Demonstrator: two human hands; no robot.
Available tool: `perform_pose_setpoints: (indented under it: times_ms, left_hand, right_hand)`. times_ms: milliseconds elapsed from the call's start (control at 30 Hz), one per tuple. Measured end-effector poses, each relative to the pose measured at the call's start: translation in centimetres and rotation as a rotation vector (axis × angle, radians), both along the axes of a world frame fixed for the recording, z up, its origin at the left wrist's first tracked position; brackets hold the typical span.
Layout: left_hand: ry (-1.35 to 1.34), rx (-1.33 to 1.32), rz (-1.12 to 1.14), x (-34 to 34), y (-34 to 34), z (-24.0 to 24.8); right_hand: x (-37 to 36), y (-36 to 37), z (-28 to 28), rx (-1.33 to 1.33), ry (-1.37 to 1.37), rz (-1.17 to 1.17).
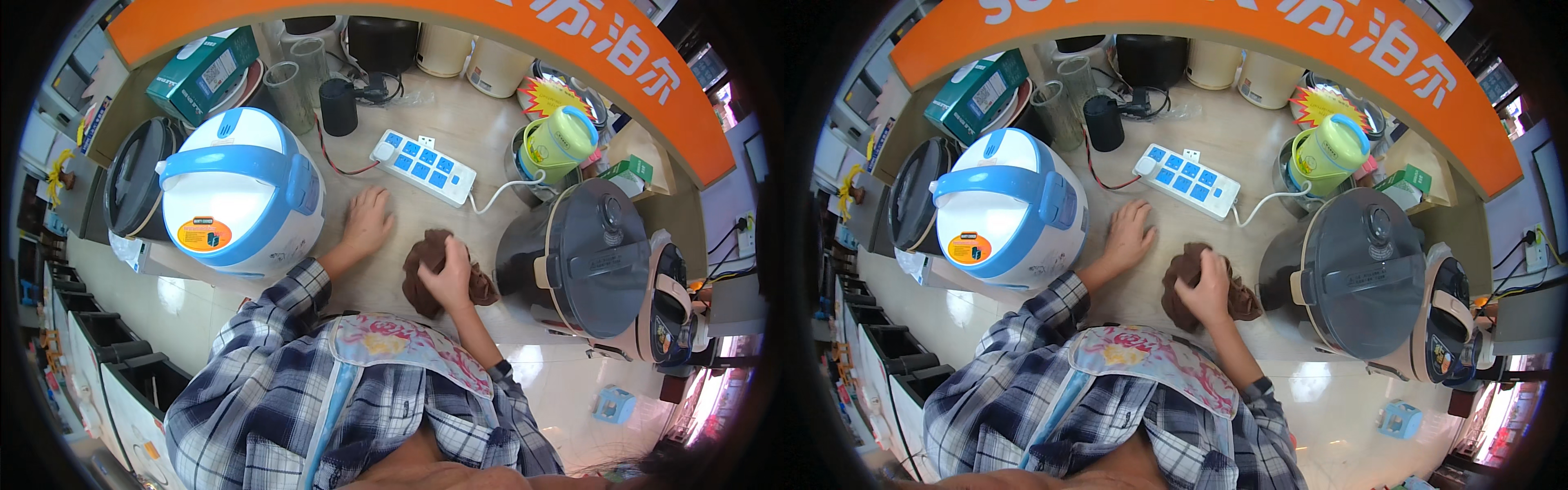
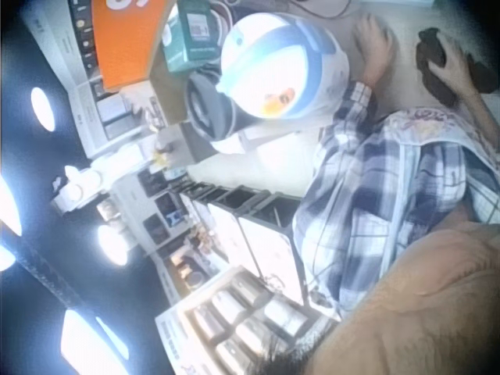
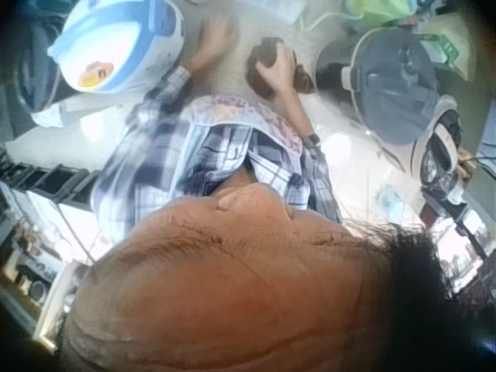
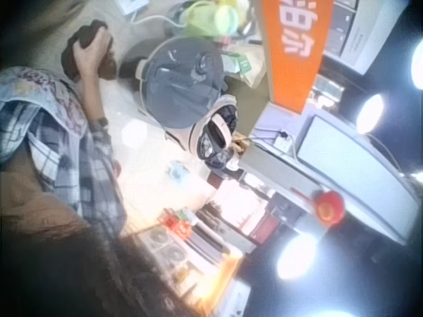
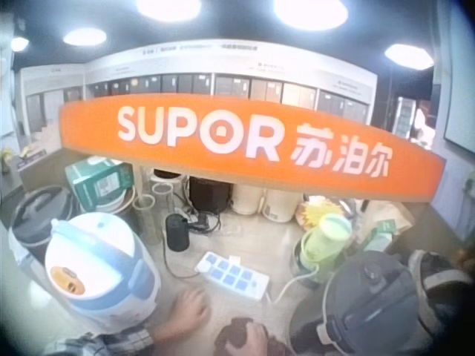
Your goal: The person wipes the surfaces of several small kitchen appliances and a countertop using a brown cloth. They handle a black cylindrical device, a power strip, a rice cooker, a green thermos, a metal steamer insert, and a pink rice cooker, wiping each item and the surrounding counter area.
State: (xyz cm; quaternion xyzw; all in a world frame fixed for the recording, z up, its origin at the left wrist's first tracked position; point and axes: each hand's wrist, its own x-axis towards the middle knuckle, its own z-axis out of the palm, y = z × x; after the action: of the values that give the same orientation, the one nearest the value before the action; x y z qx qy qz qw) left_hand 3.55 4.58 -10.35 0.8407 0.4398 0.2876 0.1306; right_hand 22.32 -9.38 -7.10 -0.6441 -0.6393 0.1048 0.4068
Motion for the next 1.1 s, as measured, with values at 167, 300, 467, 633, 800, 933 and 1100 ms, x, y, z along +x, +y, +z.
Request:
perform_pose_setpoints:
  times_ms: [167,300,467,633,800,933,1100]
  left_hand:
    - [0.062,0.062,-0.009,0.3,-0.2,0.2]
    - [0.039,0.034,-0.020,0.3,0.1,0.4]
    - [0.058,-0.030,-0.030,0.4,-0.3,1.2]
    - [-0.015,0.249,-0.096,2.7,1.7,1.4]
    - [-0.132,0.283,-0.139,6.8,4.9,1.7]
    - [-0.175,0.239,-0.049,6.9,5.6,1.0]
    - [-0.129,0.242,-0.091,6.3,5.8,0.2]
  right_hand:
    - [0.7,7.3,5.3,0.189,0.176,-0.261]
    - [3.1,14.4,4.8,-0.029,-0.233,-0.348]
    - [3.8,15.9,3.9,-0.243,-0.245,-0.326]
    - [4.5,16.2,4.0,-0.236,-0.300,-0.277]
    - [5.5,16.5,2.8,-0.153,-0.289,-0.259]
    - [5.0,16.2,3.0,-0.158,-0.252,-0.266]
    - [4.5,15.1,3.1,-0.165,-0.250,-0.265]
